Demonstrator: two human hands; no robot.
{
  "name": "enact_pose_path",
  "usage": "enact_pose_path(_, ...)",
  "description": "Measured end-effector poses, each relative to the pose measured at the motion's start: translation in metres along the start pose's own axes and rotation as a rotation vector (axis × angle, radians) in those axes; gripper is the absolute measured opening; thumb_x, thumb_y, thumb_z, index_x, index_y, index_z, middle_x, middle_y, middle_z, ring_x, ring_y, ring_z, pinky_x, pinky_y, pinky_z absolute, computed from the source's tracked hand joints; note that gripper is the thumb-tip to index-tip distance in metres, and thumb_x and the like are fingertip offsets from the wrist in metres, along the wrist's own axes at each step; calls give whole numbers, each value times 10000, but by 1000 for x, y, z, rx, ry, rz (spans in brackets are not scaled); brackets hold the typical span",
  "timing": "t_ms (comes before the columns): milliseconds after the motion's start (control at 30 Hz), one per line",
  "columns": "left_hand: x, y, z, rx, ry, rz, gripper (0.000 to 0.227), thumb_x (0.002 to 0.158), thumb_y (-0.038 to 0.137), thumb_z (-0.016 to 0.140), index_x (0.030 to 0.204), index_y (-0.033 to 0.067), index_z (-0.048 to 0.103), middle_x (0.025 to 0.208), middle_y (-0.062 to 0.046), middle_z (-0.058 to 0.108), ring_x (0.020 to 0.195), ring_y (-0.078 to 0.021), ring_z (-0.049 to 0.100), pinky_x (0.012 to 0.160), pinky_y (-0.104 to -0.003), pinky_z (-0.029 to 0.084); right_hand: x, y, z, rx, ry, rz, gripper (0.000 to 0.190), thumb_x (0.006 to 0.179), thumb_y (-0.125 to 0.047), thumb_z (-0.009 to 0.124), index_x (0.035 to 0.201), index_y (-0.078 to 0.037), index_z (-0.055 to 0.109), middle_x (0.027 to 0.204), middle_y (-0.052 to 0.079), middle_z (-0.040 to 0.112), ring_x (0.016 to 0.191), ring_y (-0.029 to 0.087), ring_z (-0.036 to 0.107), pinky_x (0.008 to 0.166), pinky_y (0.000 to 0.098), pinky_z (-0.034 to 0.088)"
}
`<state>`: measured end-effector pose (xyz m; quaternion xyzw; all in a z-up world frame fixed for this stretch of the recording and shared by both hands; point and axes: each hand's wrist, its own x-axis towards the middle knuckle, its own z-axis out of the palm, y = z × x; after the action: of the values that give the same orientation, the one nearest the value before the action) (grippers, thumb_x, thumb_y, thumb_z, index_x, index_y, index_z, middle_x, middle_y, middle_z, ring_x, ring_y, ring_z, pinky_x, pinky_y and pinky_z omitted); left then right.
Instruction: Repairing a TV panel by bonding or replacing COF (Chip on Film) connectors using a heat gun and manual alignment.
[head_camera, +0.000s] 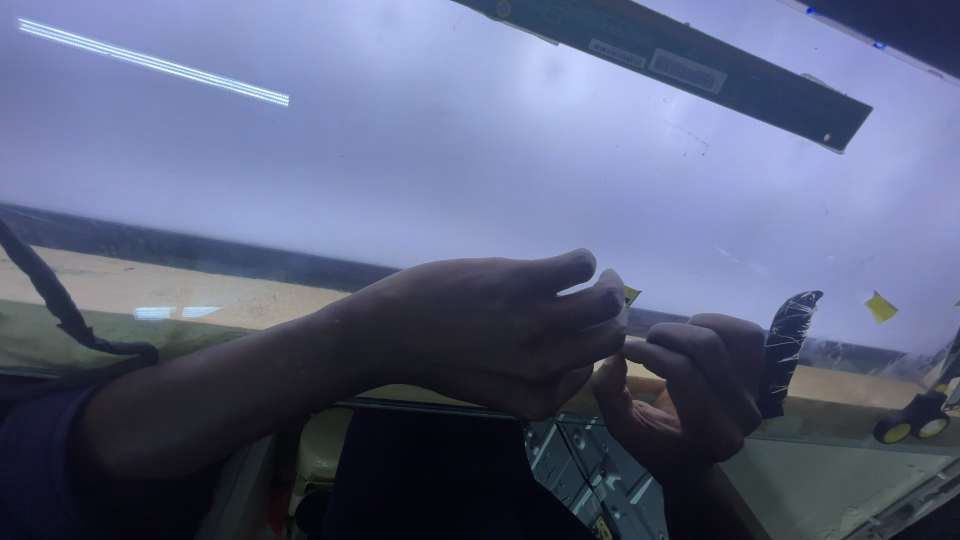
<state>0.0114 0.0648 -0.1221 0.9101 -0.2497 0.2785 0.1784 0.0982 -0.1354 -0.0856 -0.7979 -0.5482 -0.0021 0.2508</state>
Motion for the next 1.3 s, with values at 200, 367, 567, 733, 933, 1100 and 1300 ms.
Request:
enact_pose_path(200, 0, 0, 0, 2, 19, 0, 274, 964, 127, 498, 720, 132, 624, 880, -49, 667, 937, -195, 598, 808, -293, 452, -11, 4, -1, 26, 36, 7, 119, 827, -43, 700, 728, -72, 641, 730, 73, 600, 721, 263, 511, 701, 362, 402)
enact_pose_path(367, 1, 0, -2, 0, 13, -8, 264, 963, 139, 491, 743, 132, 636, 883, -46, 656, 926, -197, 593, 806, -297, 451, -6, 2, -1, 14, 4, 31, 144, 817, -57, 688, 692, -32, 622, 691, 102, 592, 694, 275, 514, 693, 375, 424)
enact_pose_path(567, 2, -1, -2, -16, 36, -12, 241, 957, 91, 503, 757, 127, 633, 888, -46, 652, 933, -196, 594, 788, -286, 443, -7, 4, -2, 23, 11, -18, 136, 821, -50, 699, 710, -56, 621, 694, 72, 586, 672, 258, 504, 680, 363, 403)
enact_pose_path(733, 1, -2, -2, -29, 38, -17, 272, 967, 107, 456, 744, 131, 609, 885, -54, 638, 934, -198, 593, 795, -286, 440, -6, 2, -1, 44, -7, 11, 158, 794, -35, 690, 664, -33, 601, 679, 96, 588, 690, 270, 504, 651, 361, 416)
enact_pose_path(933, 2, -2, -4, -24, 4, -6, 224, 959, 105, 532, 778, 140, 659, 922, -49, 671, 959, -206, 616, 816, -289, 442, -8, 5, -6, -14, -64, 20, 156, 821, -131, 714, 700, -149, 616, 707, -20, 577, 767, 257, 546, 1185, 660, 153)
enact_pose_path(1100, 3, -1, -4, -2, 16, -24, 247, 969, 98, 473, 866, 98, 697, 957, -73, 687, 965, -216, 629, 838, -300, 455, -6, 2, -3, 15, -2, 34, 142, 817, 42, 680, 760, -70, 614, 683, 64, 585, 659, 250, 525, 683, 364, 438)
enact_pose_path(1300, 3, -2, -6, 4, 23, -33, 225, 971, 93, 505, 873, 93, 707, 957, -72, 690, 963, -202, 625, 838, -278, 443, -5, 6, -4, 70, -96, -30, 159, 827, -74, 699, 683, -62, 634, 693, 61, 604, 662, 241, 514, 686, 359, 419)
